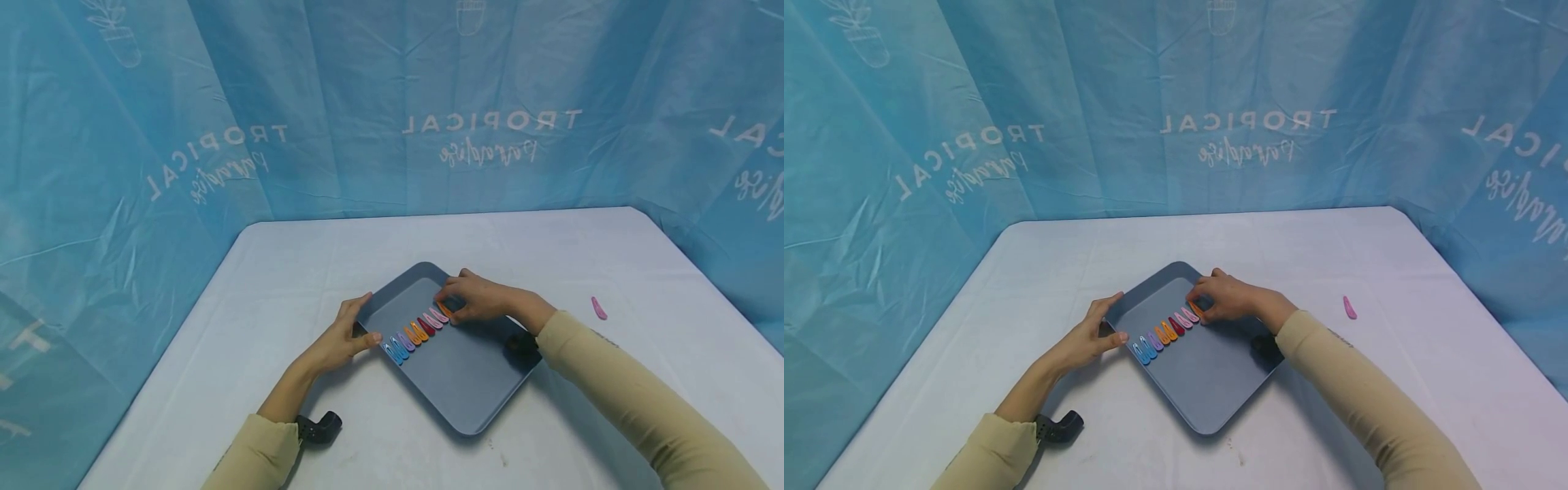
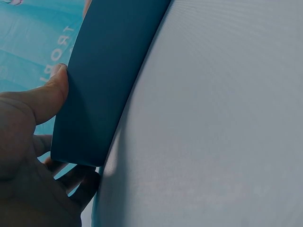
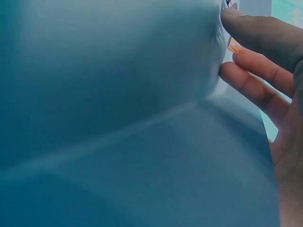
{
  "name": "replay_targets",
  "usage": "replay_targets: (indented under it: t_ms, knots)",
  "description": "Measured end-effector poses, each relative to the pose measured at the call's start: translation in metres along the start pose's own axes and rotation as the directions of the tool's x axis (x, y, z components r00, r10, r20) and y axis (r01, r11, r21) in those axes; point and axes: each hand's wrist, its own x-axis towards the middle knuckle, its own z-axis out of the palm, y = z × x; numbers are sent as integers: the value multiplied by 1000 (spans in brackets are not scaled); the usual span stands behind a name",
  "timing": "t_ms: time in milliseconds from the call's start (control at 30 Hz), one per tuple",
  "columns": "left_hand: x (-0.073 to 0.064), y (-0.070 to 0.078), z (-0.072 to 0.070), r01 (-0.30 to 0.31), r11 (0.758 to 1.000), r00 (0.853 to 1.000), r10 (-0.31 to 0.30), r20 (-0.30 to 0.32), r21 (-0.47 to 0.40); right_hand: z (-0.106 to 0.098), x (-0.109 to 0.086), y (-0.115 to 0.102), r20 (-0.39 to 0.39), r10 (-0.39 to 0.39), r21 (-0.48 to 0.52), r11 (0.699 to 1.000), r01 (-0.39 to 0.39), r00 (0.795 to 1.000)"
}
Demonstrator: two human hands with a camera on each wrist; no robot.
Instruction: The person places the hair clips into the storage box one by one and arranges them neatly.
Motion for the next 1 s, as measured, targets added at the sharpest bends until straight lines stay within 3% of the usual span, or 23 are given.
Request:
replay_targets:
  t_ms: [833, 1000]
  knots:
    - [0, 0, 1, 0, 1000, 1000, 0, -3, 8, -3, -1, 0, 0, -49, -4, 999, 49, 999]
    - [0, -1, 0, -4, 1000, 1000, 4, -1, -3, -5, -4, 2, -35, -61, -20, 998, 61, 998]
